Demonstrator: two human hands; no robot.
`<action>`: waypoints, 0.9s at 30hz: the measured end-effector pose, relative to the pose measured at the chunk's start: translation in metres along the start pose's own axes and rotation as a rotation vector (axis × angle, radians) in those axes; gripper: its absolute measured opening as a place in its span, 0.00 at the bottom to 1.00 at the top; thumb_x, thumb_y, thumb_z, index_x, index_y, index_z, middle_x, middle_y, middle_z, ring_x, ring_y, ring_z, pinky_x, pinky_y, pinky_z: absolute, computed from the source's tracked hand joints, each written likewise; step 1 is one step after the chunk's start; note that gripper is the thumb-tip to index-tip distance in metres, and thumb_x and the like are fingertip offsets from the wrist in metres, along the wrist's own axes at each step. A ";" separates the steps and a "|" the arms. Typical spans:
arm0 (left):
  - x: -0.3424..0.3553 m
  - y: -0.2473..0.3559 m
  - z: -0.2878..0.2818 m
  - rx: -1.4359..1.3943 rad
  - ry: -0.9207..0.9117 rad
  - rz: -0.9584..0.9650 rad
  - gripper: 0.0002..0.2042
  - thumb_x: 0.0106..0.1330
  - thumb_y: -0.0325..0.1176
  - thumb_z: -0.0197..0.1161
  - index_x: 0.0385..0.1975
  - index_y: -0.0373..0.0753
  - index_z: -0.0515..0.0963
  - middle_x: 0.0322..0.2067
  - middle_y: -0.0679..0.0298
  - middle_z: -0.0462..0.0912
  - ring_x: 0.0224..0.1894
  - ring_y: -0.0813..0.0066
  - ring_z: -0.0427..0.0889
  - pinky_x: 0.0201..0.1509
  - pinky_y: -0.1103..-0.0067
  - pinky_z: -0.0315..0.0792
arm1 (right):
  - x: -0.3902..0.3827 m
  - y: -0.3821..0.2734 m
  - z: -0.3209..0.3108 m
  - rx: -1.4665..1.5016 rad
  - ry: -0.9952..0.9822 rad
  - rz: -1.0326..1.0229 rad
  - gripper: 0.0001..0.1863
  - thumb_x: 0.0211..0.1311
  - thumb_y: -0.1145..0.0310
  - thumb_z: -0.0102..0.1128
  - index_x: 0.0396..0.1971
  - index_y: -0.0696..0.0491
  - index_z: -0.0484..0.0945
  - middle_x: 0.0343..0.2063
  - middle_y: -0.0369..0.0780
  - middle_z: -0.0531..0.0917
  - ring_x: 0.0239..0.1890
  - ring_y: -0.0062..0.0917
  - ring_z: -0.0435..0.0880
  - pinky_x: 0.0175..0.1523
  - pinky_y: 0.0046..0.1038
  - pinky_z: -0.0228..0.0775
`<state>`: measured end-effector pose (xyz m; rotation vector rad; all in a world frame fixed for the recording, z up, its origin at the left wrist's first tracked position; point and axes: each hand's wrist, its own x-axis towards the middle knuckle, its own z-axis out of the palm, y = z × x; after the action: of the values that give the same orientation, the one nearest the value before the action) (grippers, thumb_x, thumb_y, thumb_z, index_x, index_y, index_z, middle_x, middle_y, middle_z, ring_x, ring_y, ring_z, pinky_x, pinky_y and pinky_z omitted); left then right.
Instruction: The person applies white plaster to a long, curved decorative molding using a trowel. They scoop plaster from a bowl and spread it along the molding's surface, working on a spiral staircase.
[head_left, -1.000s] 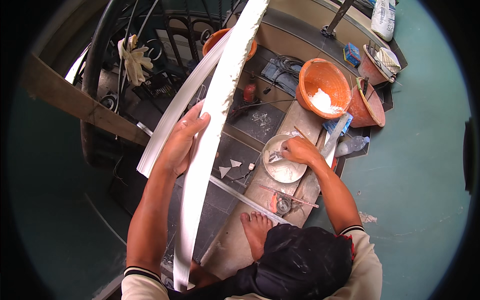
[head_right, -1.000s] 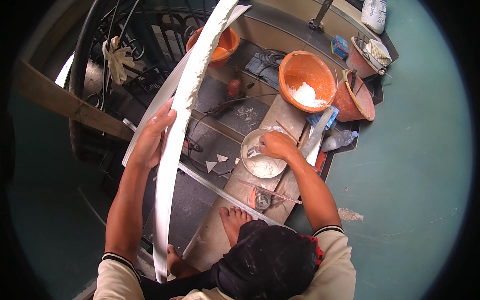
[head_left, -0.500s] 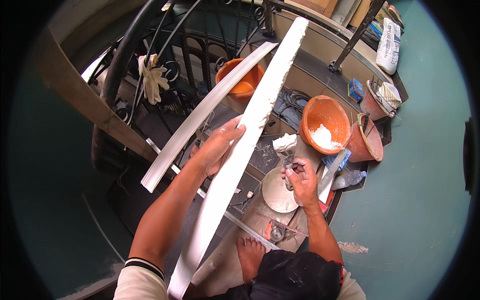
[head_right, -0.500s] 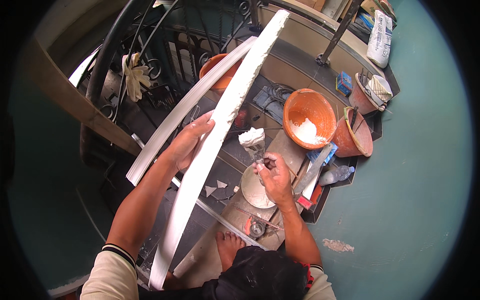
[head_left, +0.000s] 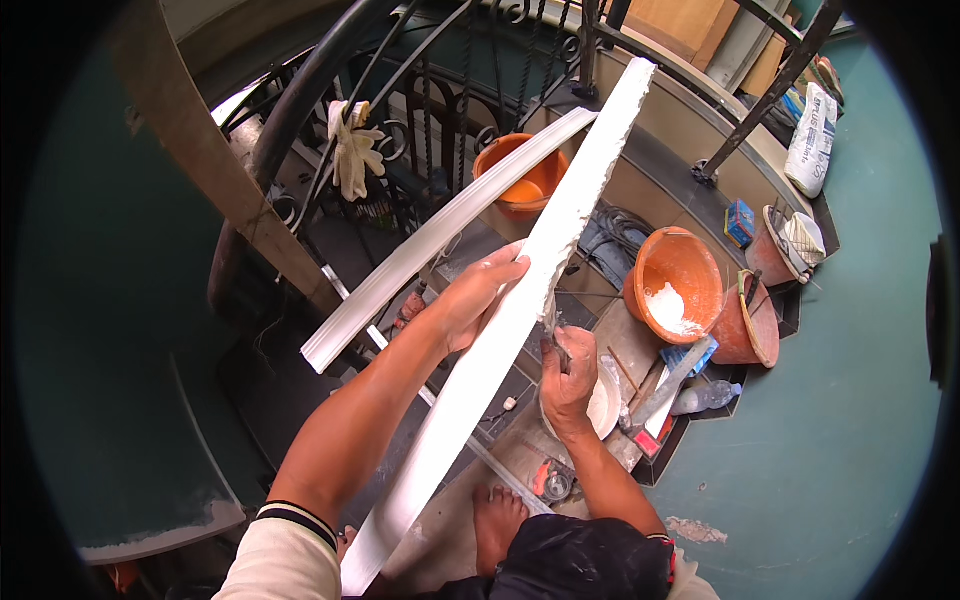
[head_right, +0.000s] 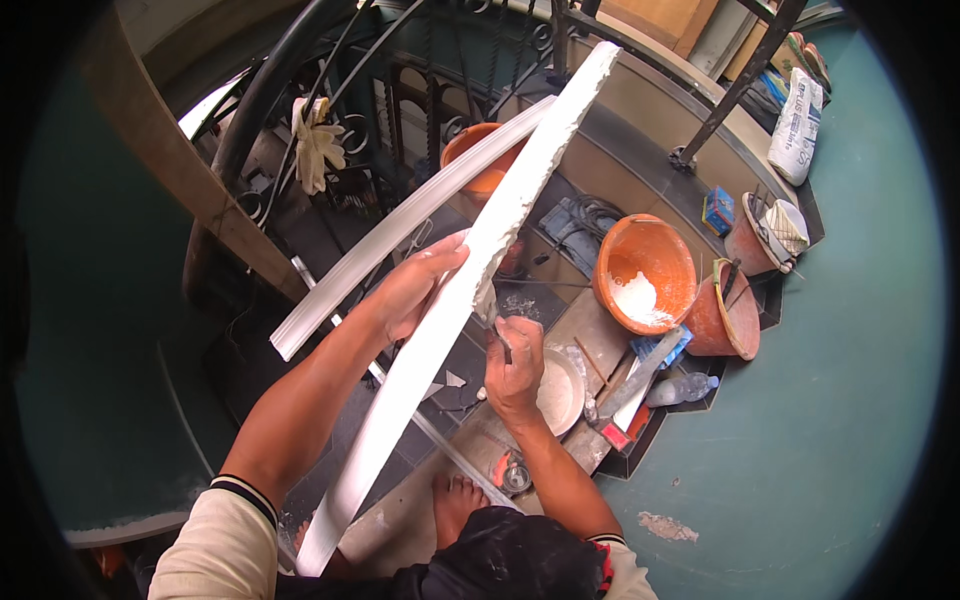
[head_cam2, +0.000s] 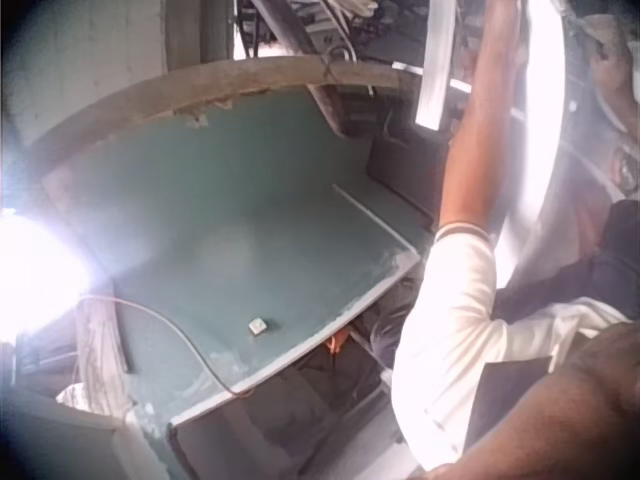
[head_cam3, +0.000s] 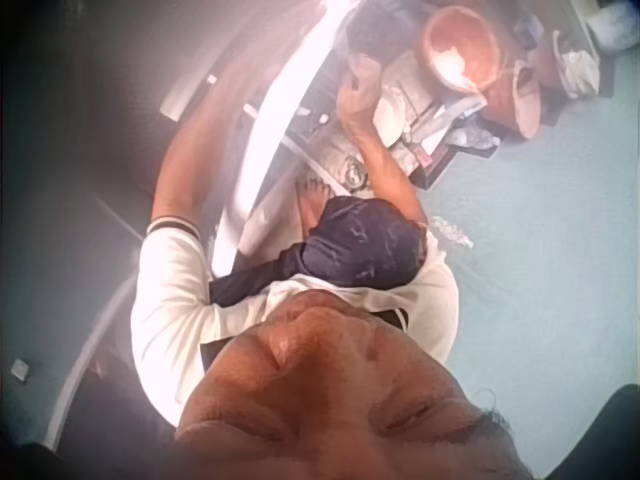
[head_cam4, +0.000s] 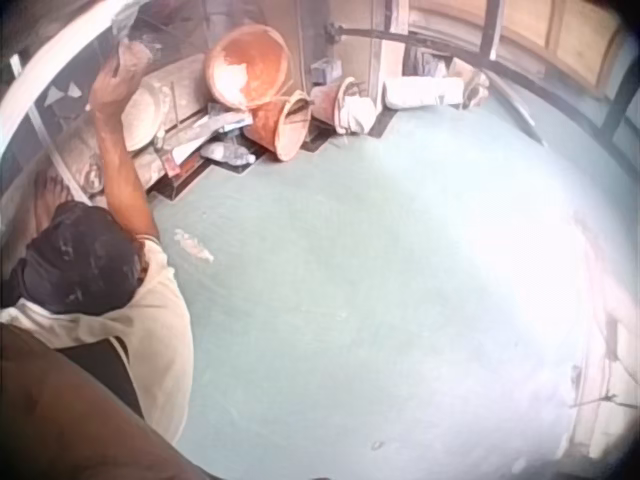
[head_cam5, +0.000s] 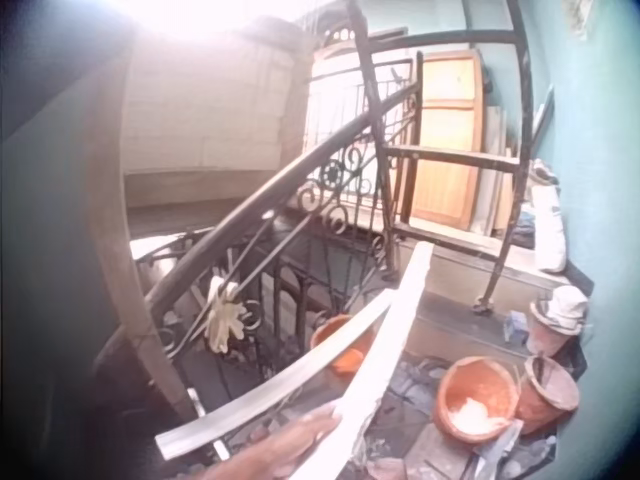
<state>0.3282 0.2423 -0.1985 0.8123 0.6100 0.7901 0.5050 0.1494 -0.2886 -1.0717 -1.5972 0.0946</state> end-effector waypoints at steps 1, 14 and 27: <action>0.000 0.000 -0.001 -0.004 -0.004 0.003 0.25 0.82 0.38 0.48 0.75 0.41 0.61 0.58 0.64 0.81 0.50 0.83 0.82 0.49 0.81 0.80 | -0.005 -0.003 -0.001 -0.005 -0.013 -0.010 0.20 0.61 0.85 0.66 0.51 0.56 0.76 0.41 0.47 0.78 0.42 0.42 0.79 0.46 0.39 0.74; -0.006 0.012 -0.004 -0.038 0.037 0.016 0.27 0.80 0.39 0.51 0.76 0.44 0.61 0.55 0.65 0.81 0.43 0.81 0.80 0.45 0.80 0.78 | -0.048 -0.033 -0.025 -0.046 -0.161 -0.179 0.28 0.55 0.89 0.67 0.56 0.52 0.76 0.44 0.45 0.77 0.45 0.42 0.78 0.49 0.42 0.73; -0.010 0.010 -0.008 -0.014 0.041 0.020 0.25 0.81 0.38 0.51 0.75 0.43 0.62 0.55 0.65 0.81 0.49 0.82 0.81 0.52 0.79 0.79 | -0.005 0.016 -0.023 -0.197 -0.084 -0.192 0.29 0.52 0.89 0.68 0.55 0.51 0.76 0.43 0.44 0.77 0.44 0.41 0.78 0.49 0.41 0.73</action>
<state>0.3130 0.2424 -0.1928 0.7925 0.6329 0.8302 0.5328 0.1448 -0.2940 -1.0686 -1.8063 -0.1511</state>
